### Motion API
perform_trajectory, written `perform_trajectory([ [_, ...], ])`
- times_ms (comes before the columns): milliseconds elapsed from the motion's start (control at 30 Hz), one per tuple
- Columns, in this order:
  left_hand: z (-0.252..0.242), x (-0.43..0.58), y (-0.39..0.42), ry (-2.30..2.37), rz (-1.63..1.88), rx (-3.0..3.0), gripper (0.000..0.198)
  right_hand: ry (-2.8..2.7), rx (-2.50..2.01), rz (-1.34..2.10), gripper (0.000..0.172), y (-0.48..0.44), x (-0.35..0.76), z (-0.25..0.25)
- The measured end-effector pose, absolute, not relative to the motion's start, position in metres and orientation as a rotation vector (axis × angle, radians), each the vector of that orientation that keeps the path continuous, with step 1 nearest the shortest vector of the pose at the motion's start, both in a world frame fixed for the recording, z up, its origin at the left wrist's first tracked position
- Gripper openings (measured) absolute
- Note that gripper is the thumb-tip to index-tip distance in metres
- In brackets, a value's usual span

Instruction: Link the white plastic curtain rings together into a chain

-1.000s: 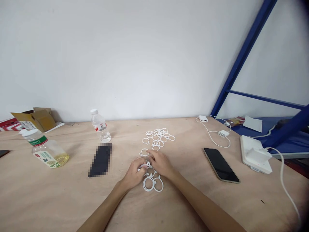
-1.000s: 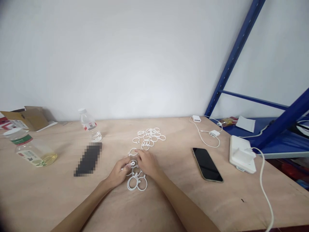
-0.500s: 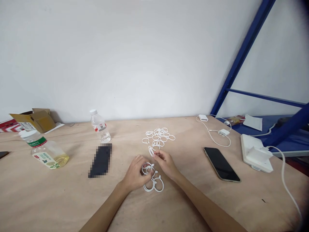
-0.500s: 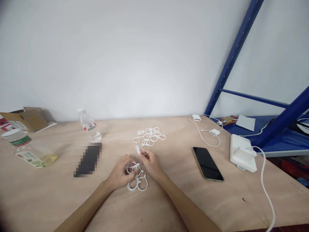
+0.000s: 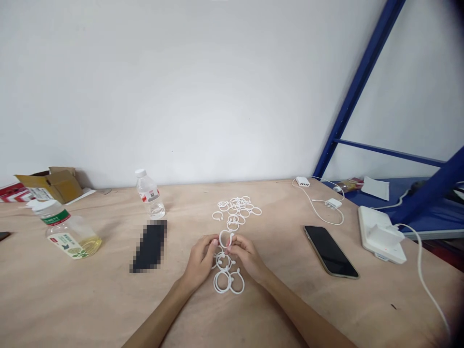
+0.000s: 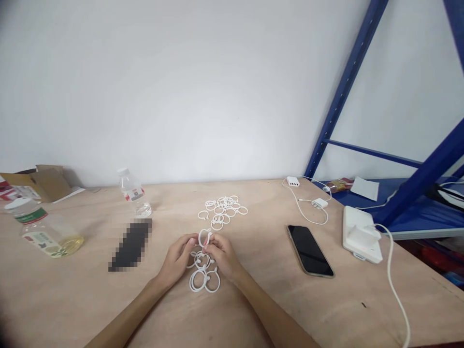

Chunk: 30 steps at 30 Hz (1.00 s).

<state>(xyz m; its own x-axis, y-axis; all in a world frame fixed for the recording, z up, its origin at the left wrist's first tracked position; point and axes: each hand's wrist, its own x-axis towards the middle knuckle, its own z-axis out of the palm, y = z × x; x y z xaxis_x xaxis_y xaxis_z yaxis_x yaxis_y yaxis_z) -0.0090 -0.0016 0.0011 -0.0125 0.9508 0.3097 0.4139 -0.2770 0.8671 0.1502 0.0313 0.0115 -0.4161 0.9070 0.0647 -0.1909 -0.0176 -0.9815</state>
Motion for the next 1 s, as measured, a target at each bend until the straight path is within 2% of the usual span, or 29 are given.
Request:
perform_trajectory([
  [300, 0.001, -0.008, 0.004, 1.231, 1.345, 1.327, 0.036, -1.331, -0.828, 1.681, 0.012, 0.030, 0.149, 0.006],
  [433, 0.006, -0.011, 0.002, 1.128, 1.297, 1.297, 0.034, -1.281, -0.902, 1.619, 0.022, 0.035, 0.148, 0.004],
  [800, 0.012, -0.012, 0.000, 1.015, 1.171, 1.288, 0.027, -1.281, -0.806, 1.614, 0.021, 0.032, 0.145, 0.003],
  [1000, 0.016, -0.014, 0.000, 1.062, 1.081, 1.326, 0.034, -1.404, -0.833, 1.413, 0.025, 0.031, 0.144, 0.001],
])
